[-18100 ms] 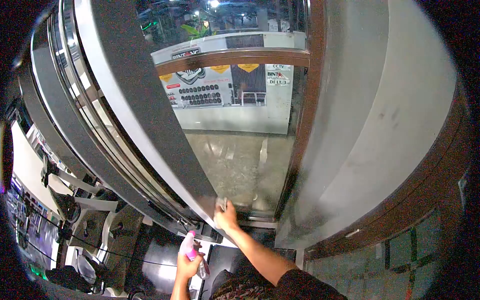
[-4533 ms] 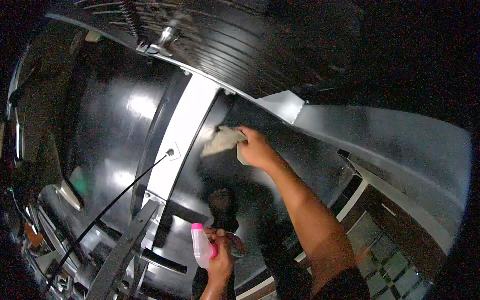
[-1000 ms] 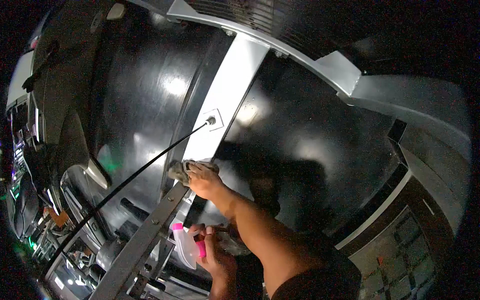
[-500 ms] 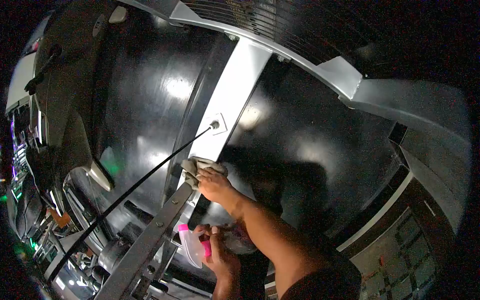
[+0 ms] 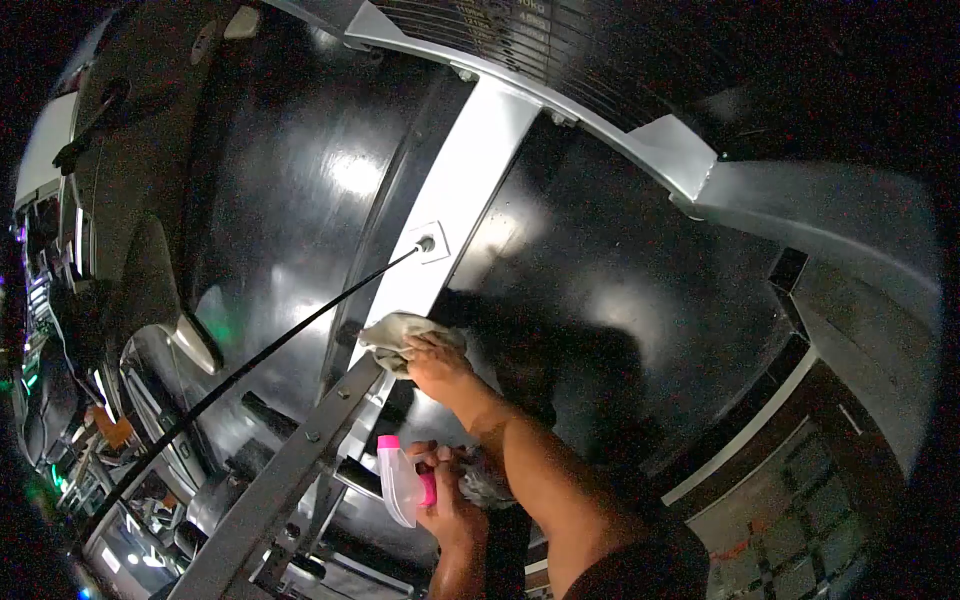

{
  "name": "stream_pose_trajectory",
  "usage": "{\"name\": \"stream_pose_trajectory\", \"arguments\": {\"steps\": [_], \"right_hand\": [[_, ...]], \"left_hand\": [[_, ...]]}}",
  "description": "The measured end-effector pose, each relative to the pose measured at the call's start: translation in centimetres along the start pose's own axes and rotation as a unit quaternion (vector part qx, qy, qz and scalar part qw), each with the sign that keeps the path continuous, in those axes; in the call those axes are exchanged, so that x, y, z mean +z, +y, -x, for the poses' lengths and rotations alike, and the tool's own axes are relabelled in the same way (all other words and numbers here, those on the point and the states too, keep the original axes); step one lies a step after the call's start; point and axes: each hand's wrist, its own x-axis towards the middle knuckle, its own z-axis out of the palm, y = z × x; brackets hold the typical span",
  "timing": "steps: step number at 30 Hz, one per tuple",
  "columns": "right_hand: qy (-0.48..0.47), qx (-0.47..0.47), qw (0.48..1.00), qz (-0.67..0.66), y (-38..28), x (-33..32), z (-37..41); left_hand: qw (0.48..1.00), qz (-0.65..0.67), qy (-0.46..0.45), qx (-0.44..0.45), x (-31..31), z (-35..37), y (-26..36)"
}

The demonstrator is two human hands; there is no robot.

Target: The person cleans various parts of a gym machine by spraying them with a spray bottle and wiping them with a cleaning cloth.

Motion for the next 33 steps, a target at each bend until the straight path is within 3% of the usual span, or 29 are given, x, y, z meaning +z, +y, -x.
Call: {"name": "stream_pose_trajectory", "arguments": {"steps": [1,3,4,6,8,11,14,15,16,18,19,22,23,27,28,30,33], "right_hand": [[-0.061,0.024,0.998,-0.02,-1.6,-4.5,0.3],[-0.174,0.072,0.982,-0.012,0.6,-4.3,2.0],[-0.126,0.038,0.989,-0.07,2.2,-5.9,3.2],[-0.144,0.186,0.956,-0.176,3.9,-8.7,5.3],[-0.114,0.245,0.928,-0.256,6.1,-11.3,7.8],[0.007,0.337,0.882,-0.329,6.6,-15.1,12.9],[0.05,0.337,0.818,-0.463,7.7,-16.3,18.7],[0.043,0.355,0.828,-0.432,5.8,-18.6,20.2],[0.082,0.345,0.812,-0.463,2.8,-21.2,21.6],[0.062,0.389,0.793,-0.465,1.3,-23.0,25.1],[0.075,0.388,0.802,-0.448,0.2,-23.9,26.6],[0.058,0.369,0.865,-0.336,-1.2,-25.6,32.0],[0.038,0.374,0.845,-0.38,-4.6,-28.6,32.5],[0.081,0.406,0.8,-0.435,-5.2,-26.2,39.0],[0.075,0.402,0.816,-0.408,-6.2,-26.5,40.3],[0.078,0.437,0.767,-0.463,-9.1,-27.3,42.0],[0.077,0.424,0.797,-0.423,-9.9,-25.6,45.8]], "left_hand": [[0.999,-0.036,-0.01,0.012,-0.3,0.1,-0.2],[0.997,-0.077,-0.018,0.003,0.2,0.8,0.2],[0.995,-0.096,-0.024,-0.002,0.5,1.0,0.4],[0.993,-0.106,-0.045,0.017,0.9,1.1,0.6],[0.992,-0.117,-0.054,0.02,1.1,1.5,0.8],[0.994,-0.091,-0.06,0.01,1.2,1.9,0.3],[0.99,-0.114,-0.047,0.064,0.9,2.6,-1.3],[0.978,-0.173,-0.055,0.104,0.5,2.6,-2.0],[0.983,-0.144,-0.065,0.097,0.6,3.4,-1.8],[0.989,-0.082,-0.088,0.089,1.4,5.0,-1.1],[0.986,-0.088,-0.067,0.123,0.6,5.5,-3.1],[0.99,0.051,-0.127,0.045,-1.9,9.0,-5.5],[0.991,0.004,-0.117,0.061,-2.8,10.1,-6.4],[0.99,-0.016,-0.136,0.018,-3.2,17.1,2.1],[0.988,-0.035,-0.145,0.03,-4.7,18.2,1.8],[0.983,-0.071,-0.162,0.056,-7.1,19.4,1.2],[0.978,-0.12,-0.162,0.05,-7.6,22.9,7.4]]}}
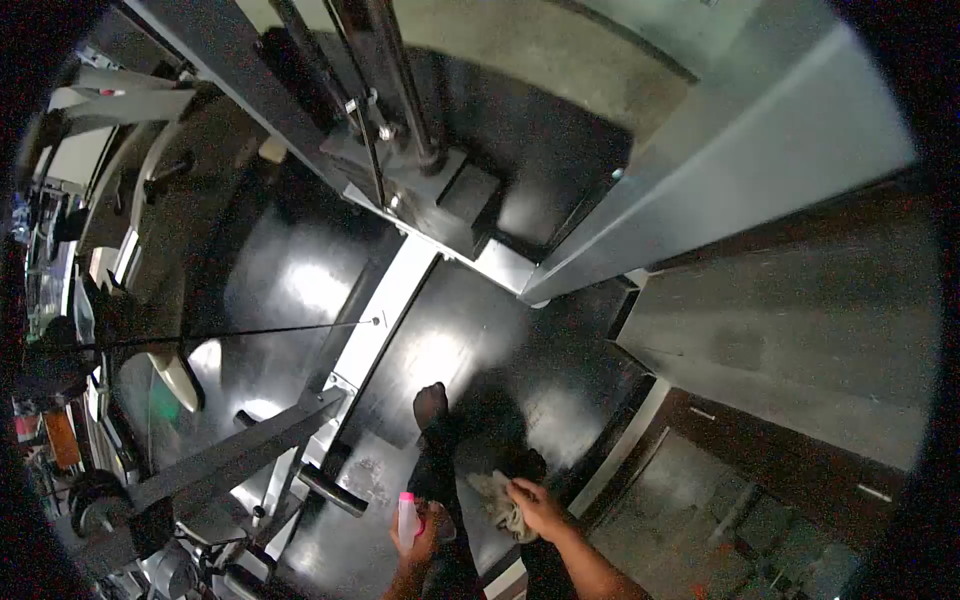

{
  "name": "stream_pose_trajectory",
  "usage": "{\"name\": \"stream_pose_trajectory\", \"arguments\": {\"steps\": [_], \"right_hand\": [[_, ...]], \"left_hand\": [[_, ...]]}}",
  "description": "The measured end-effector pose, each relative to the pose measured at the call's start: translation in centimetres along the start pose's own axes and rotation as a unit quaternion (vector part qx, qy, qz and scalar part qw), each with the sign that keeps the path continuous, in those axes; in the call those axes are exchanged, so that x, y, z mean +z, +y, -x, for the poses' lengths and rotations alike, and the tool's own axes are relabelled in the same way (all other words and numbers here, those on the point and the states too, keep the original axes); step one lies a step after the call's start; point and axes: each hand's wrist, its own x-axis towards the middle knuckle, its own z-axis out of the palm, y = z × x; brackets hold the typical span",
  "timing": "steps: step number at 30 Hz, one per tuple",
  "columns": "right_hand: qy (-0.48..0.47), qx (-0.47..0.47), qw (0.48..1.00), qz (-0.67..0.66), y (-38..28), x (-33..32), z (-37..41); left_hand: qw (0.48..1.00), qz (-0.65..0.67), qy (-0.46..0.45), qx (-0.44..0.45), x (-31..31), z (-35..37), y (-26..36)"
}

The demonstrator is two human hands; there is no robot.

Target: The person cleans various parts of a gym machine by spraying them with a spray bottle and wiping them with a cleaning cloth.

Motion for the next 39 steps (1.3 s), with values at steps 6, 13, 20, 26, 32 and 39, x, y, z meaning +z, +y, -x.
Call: {"name": "stream_pose_trajectory", "arguments": {"steps": [6,13,20,26,32,39], "right_hand": [[-0.008,0.019,0.998,0.065,0.1,-1.4,7.7],[0.042,0.068,0.997,0.01,-5.2,-4.3,17.6],[0.075,-0.004,0.997,0.015,-9.6,-5.1,25.0],[0.015,-0.119,0.992,-0.03,-10.8,-5.4,25.4],[0.076,-0.182,0.977,-0.079,-20.2,-1.9,36.3],[-0.029,-0.438,0.894,-0.086,-29.4,0.1,43.4]], "left_hand": [[0.994,-0.038,-0.04,0.096,-2.8,5.7,3.4],[0.99,-0.037,-0.079,0.114,-3.8,11.1,11.2],[0.967,-0.055,-0.103,0.224,-5.4,14.1,18.8],[0.956,-0.058,-0.124,0.261,-7.0,16.7,25.2],[0.944,-0.142,-0.19,0.231,-7.9,17.0,29.3],[0.878,-0.059,-0.184,0.438,-7.8,21.1,41.8]]}}
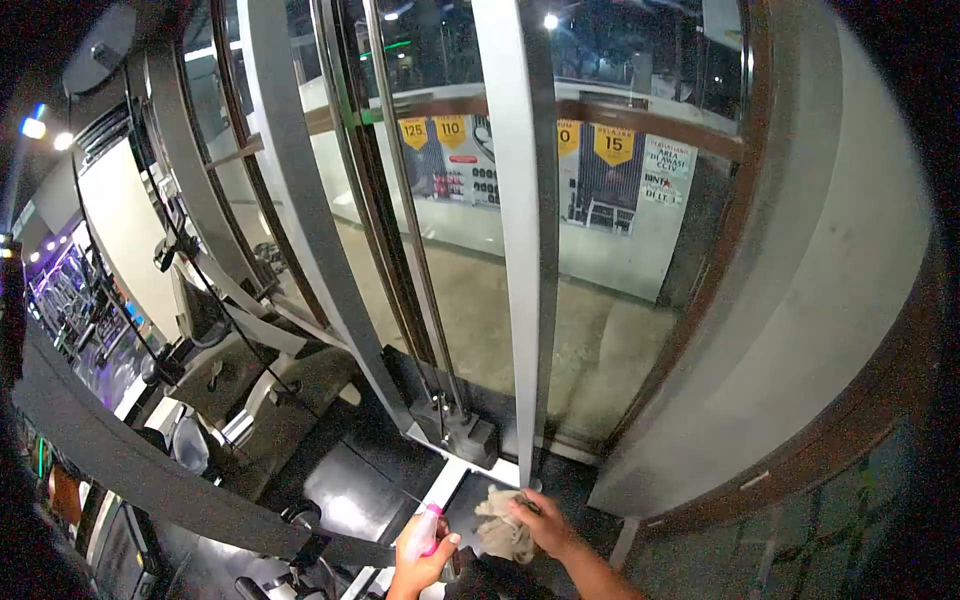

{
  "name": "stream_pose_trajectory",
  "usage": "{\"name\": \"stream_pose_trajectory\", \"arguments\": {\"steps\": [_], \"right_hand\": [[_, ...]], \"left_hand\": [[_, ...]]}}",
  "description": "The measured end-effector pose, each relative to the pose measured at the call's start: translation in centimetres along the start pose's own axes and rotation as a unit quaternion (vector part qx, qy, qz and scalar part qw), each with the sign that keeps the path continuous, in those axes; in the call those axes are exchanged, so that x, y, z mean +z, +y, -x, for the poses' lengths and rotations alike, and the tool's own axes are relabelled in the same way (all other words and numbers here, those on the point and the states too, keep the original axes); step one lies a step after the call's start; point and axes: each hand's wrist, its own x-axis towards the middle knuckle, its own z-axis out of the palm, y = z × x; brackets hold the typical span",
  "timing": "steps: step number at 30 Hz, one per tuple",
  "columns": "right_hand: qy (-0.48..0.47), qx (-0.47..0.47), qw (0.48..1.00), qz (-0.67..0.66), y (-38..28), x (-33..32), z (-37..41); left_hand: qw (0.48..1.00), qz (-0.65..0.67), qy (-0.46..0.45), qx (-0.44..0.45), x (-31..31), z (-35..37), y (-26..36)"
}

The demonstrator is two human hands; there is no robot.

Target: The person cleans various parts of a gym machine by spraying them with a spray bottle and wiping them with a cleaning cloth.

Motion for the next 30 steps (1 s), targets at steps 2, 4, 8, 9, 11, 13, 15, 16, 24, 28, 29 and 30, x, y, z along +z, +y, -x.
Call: {"name": "stream_pose_trajectory", "arguments": {"steps": [2,4,8,9,11,13,15,16,24,28,29,30], "right_hand": [[-0.022,-0.042,0.999,-0.007,-4.7,1.7,-0.2],[-0.034,-0.087,0.994,-0.06,-8.8,3.6,-0.5],[-0.02,-0.199,0.979,0.029,-16.3,5.6,-1.2],[-0.008,-0.215,0.976,0.011,-18.3,6.6,-1.0],[-0.023,-0.28,0.959,0.044,-21.5,7.1,-1.4],[-0.025,-0.336,0.936,0.104,-25.2,7.5,-1.4],[-0.024,-0.367,0.927,0.071,-28.1,8.0,-1.7],[-0.025,-0.382,0.922,0.055,-29.5,8.3,-2.1],[0.095,-0.568,0.785,0.228,-42.0,10.5,-2.6],[0.185,-0.657,0.637,0.359,-48.6,12.2,-4.3],[0.207,-0.691,0.58,0.378,-50.3,12.9,-4.8],[0.212,-0.709,0.545,0.394,-52.0,13.5,-5.4]], "left_hand": [[0.999,0.024,-0.009,0.024,-0.3,-1.9,1.6],[0.997,0.055,-0.012,0.048,-0.9,-4.1,3.8],[0.988,0.049,-0.024,0.143,-3.4,-9.0,7.3],[0.986,0.045,-0.031,0.154,-4.3,-10.1,8.7],[0.979,0.042,-0.042,0.195,-6.1,-12.5,10.8],[0.97,0.007,-0.044,0.24,-8.0,-14.7,13.0],[0.966,0.001,-0.029,0.258,-9.3,-16.6,14.7],[0.961,-0.014,-0.022,0.275,-10.2,-17.3,15.8],[0.945,0.108,-0.003,0.308,-13.2,-22.1,18.1],[0.935,0.172,0.016,0.311,-12.8,-24.4,16.9],[0.931,0.179,0.021,0.316,-12.6,-24.9,16.9],[0.929,0.184,0.026,0.32,-12.5,-25.5,16.8]]}}
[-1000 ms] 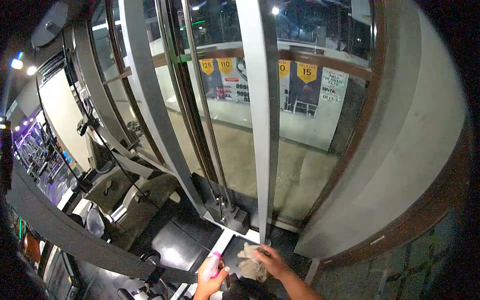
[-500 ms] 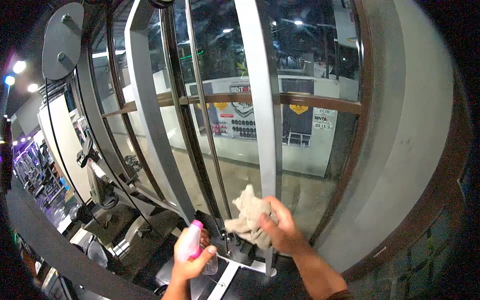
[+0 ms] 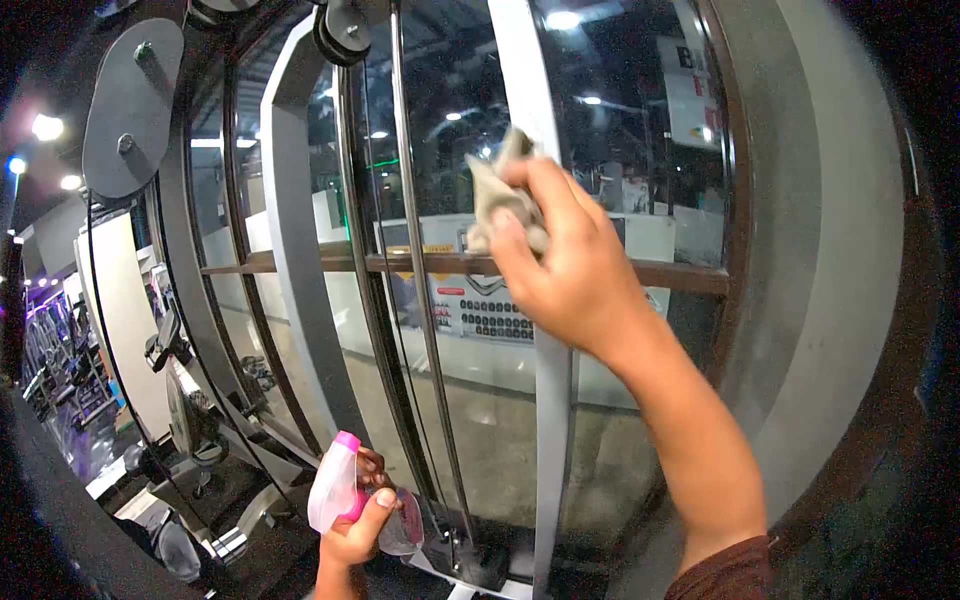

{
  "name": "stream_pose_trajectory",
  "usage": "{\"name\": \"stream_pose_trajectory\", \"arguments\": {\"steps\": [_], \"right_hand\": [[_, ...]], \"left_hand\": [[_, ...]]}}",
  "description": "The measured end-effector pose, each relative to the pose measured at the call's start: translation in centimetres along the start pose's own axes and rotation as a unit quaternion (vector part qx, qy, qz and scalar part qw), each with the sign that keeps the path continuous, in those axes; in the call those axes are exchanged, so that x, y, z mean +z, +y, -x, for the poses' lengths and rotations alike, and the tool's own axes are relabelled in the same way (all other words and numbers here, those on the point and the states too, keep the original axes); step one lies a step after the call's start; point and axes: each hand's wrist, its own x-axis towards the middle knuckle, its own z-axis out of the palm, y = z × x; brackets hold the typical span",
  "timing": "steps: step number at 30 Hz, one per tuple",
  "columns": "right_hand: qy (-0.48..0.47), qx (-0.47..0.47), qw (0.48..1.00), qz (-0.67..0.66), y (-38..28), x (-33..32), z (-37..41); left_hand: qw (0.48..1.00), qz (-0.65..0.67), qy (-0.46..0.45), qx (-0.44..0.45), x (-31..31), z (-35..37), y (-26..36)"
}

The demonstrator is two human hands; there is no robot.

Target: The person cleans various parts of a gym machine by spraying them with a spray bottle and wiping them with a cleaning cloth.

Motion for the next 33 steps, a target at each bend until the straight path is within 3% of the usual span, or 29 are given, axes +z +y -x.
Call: {"name": "stream_pose_trajectory", "arguments": {"steps": [6,8,11,14,16,18,22,26,27,30,31,33], "right_hand": [[0.091,-0.148,0.983,0.059,3.0,5.5,-9.0],[0.116,-0.152,0.977,0.092,4.5,8.1,-11.2],[0.135,-0.135,0.975,0.109,6.5,11.3,-14.6],[0.172,-0.095,0.975,0.106,7.9,13.5,-17.1],[0.193,-0.064,0.979,0.026,8.3,14.4,-18.7],[0.226,-0.069,0.971,0.043,9.2,14.9,-20.7],[0.309,-0.059,0.947,0.07,10.9,14.9,-24.0],[0.307,-0.012,0.95,0.048,11.7,14.5,-26.5],[0.33,-0.02,0.942,0.058,11.8,14.8,-27.4],[0.285,-0.058,0.956,0.028,12.7,15.6,-29.1],[0.306,-0.066,0.949,0.044,13.0,16.3,-29.7],[0.296,-0.075,0.951,0.042,13.3,17.1,-30.6]], "left_hand": [[0.998,-0.03,0.046,0.008,0.5,-2.5,-2.3],[0.998,-0.029,0.062,0.002,0.5,-3.0,-3.5],[0.995,-0.095,0.002,0.022,-0.2,-3.0,-5.6],[0.93,-0.305,0.022,0.204,0.7,-4.0,-4.0],[0.943,-0.282,0.031,0.171,0.1,-3.8,-5.0],[0.955,-0.261,0.038,0.136,-0.8,-3.4,-5.3],[0.935,-0.299,0.03,0.187,-2.2,-3.5,-5.5],[0.903,-0.385,-0.001,0.192,-2.7,-3.1,-5.0],[0.905,-0.364,0.0,0.218,-2.7,-3.2,-5.2],[0.921,-0.321,-0.006,0.22,-3.1,-3.6,-4.8],[0.945,-0.278,-0.014,0.174,-3.2,-3.7,-4.4],[0.935,-0.304,-0.007,0.182,-3.4,-3.8,-4.6]]}}
